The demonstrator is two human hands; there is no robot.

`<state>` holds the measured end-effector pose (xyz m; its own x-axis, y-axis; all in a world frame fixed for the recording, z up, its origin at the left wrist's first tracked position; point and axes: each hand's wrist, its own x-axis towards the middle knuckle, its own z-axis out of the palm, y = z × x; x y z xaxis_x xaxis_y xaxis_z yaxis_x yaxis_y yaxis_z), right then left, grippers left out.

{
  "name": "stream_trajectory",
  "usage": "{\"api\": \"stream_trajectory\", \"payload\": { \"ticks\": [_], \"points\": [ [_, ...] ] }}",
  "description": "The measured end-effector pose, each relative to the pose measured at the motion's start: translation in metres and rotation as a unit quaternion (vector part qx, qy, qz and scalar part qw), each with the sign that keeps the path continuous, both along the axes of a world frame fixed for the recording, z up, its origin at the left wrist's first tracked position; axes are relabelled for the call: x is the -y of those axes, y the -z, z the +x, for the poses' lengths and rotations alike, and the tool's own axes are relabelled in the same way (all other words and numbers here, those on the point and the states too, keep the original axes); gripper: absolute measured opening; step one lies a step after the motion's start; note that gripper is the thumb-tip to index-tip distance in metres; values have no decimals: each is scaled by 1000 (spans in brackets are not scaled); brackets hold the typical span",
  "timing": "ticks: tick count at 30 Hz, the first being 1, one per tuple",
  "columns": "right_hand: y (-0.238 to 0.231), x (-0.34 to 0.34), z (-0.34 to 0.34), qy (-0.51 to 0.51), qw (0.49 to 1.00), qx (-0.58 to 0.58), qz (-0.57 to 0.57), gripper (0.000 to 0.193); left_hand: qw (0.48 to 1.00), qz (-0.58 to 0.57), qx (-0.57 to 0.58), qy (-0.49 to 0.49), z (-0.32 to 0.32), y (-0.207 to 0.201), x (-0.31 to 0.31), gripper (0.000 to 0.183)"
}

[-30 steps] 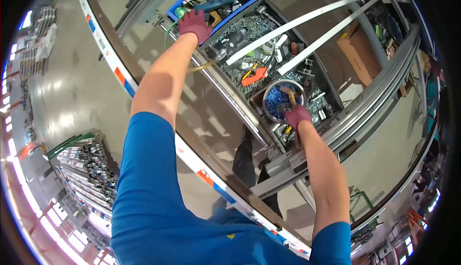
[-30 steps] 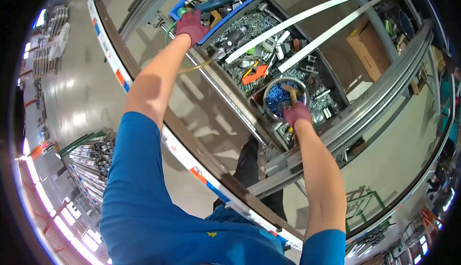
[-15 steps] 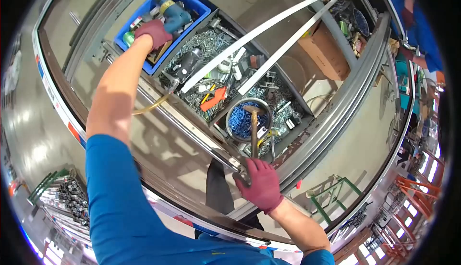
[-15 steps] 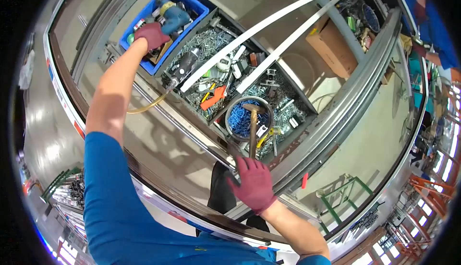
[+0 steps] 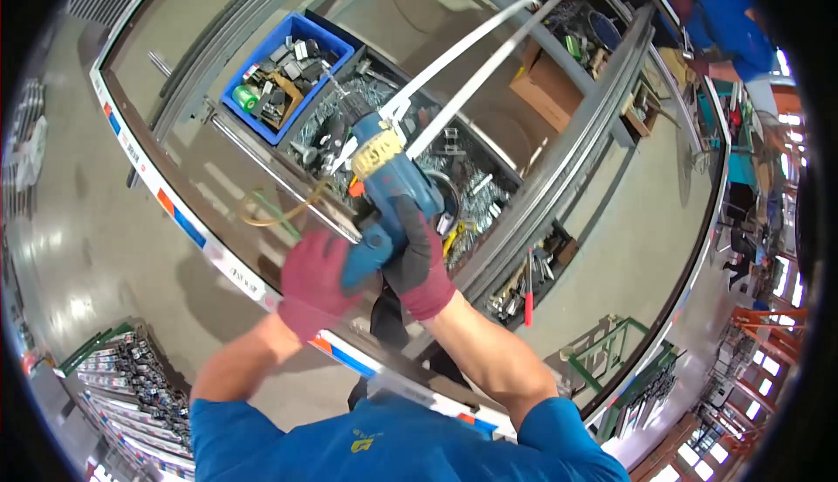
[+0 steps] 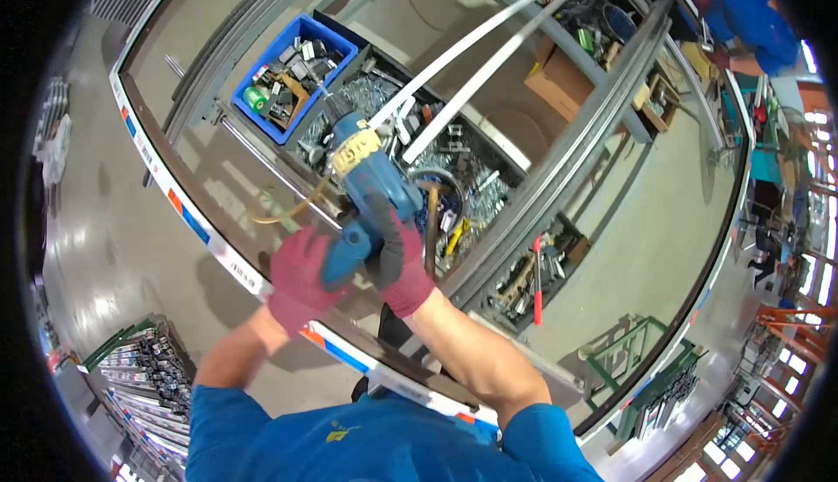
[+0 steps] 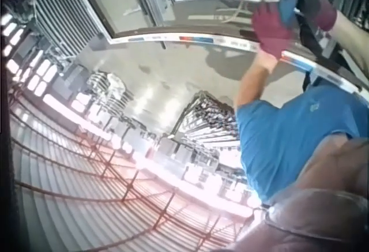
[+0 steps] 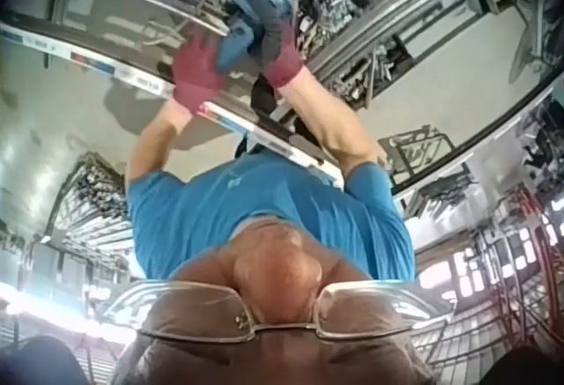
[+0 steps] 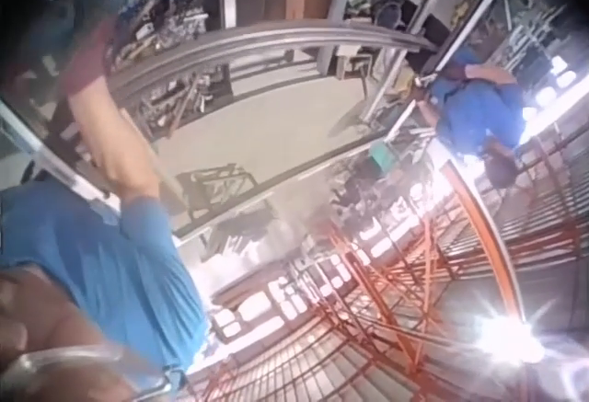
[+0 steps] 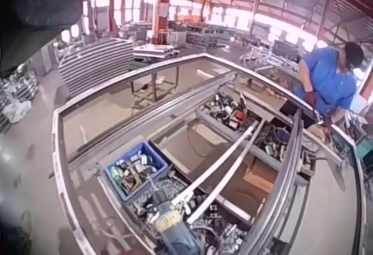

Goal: Assembling large metal window or door frames by joining aluminum profiles and securing them with an electric drill.

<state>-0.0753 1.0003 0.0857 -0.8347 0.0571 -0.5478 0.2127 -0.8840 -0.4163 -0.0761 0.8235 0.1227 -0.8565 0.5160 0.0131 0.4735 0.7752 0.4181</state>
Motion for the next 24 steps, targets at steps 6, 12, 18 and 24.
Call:
{"api": "stream_trajectory", "payload": {
  "ticks": [6, 12, 18, 24],
  "points": [
    [-18, -74, 115, -49, 996, -22, -75, 71, 998, 64, -15, 20, 108, -40, -64, 72],
    [-76, -188, 200, -63, 961, -189, -192, 69, 985, 128, -49, -108, 183, -65, -78, 100],
    [-65, -305, 290, -192, 962, -193, 23, 97, 851, 323, 16, -414, 213, 98, -11, 78],
    [-22, -418, 342, -291, 931, -131, 178, 98, 829, 240, 36, -504, 187, 113, 7, 38]
  ]
}}
